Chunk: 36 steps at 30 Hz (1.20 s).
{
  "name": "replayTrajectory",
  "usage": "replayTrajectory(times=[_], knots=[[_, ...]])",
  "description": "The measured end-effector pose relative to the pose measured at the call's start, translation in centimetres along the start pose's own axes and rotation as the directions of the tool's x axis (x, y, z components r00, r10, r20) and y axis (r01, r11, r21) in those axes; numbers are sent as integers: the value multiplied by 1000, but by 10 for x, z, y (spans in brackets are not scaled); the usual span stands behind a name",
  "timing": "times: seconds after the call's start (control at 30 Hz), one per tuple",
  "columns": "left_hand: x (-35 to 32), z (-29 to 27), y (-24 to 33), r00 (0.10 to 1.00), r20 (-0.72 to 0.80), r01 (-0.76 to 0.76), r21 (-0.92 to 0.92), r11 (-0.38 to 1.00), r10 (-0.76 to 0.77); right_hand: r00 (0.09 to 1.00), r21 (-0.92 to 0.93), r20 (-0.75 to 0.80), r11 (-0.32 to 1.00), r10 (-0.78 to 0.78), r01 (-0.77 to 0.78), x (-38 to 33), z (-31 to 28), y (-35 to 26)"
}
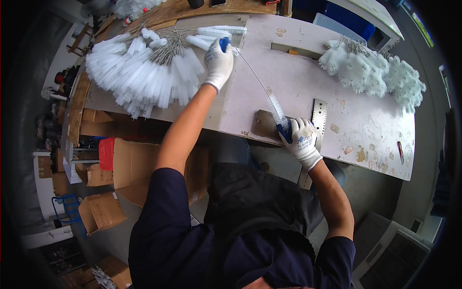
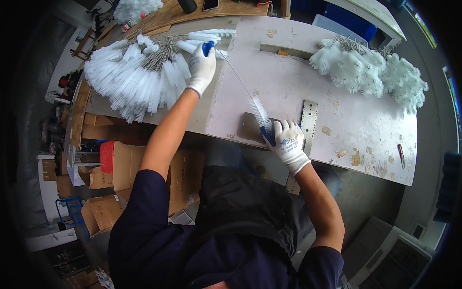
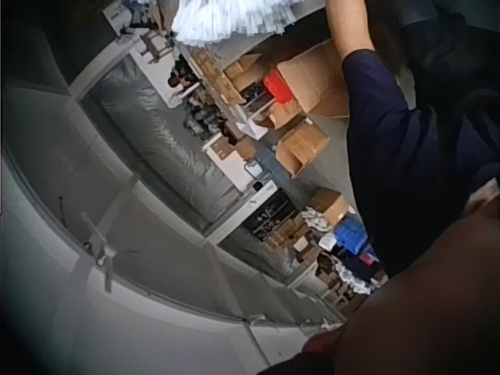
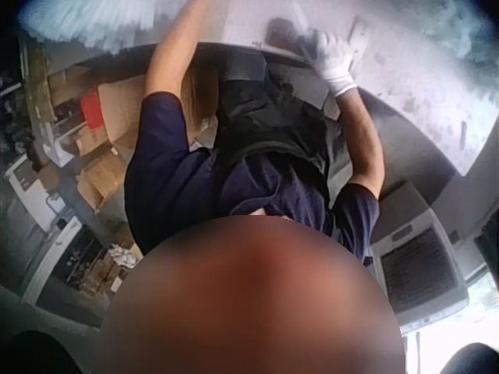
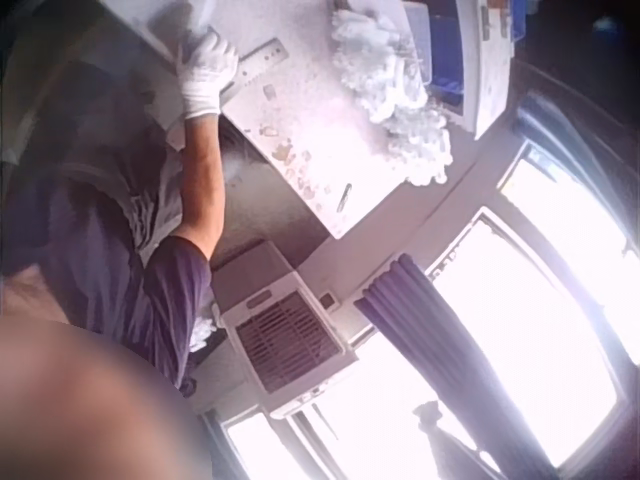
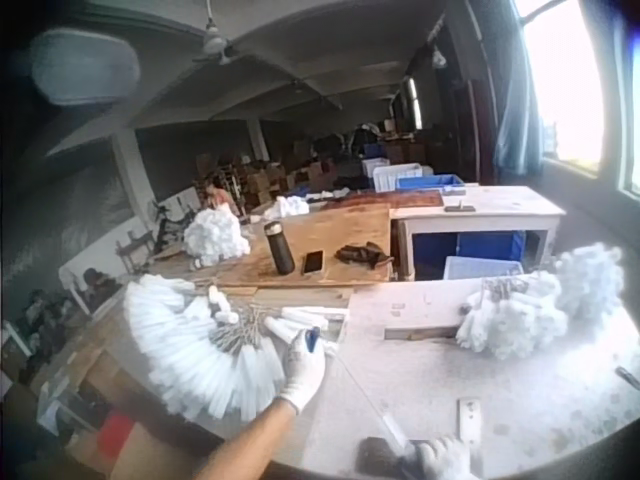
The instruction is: The person assembles white plastic brush components onto a wire rod using a table-mounted jig.
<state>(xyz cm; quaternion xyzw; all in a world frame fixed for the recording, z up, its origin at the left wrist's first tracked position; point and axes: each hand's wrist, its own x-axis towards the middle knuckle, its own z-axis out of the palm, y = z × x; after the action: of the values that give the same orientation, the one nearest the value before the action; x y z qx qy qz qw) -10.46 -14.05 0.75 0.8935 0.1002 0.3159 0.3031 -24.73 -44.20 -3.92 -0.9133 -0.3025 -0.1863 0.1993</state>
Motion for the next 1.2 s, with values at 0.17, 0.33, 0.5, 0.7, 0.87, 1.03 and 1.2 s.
replayTrajectory(times=[0.17, 0.33, 0.5, 0.7, 0.87, 1.03, 1.2], knots=[[82, -1, -36, 997, 49, -66, 341, 938, 53, 991, 93, -93, 992, 100, -91, -1, 2, 7], [102, 34, -44, 923, 310, -374, 580, 724, 228, 900, 442, -77, 824, 430, -356, 3, 0, 13], [128, 40, -35, 793, 590, -348, 645, 681, -154, 740, 755, -58, 514, 671, -407, 51, -13, 56], [121, 37, -31, 737, 662, -485, 658, 576, -136, 450, 922, 330, -181, 830, -342, 112, -34, 133], [107, 5, -57, 812, 546, -550, 598, 583, 206, 387, 915, 365, -249, 847, -318, 81, -21, 113], [59, -12, -18, 678, 266, -716, 453, 532, 685, 508, 878, 359, -98, 783, -469, 64, -31, 55], [3, 5, 20, 559, 300, -826, 287, 486, 773, 699, 788, 339, 217, 629, -577, 85, -28, 11]])
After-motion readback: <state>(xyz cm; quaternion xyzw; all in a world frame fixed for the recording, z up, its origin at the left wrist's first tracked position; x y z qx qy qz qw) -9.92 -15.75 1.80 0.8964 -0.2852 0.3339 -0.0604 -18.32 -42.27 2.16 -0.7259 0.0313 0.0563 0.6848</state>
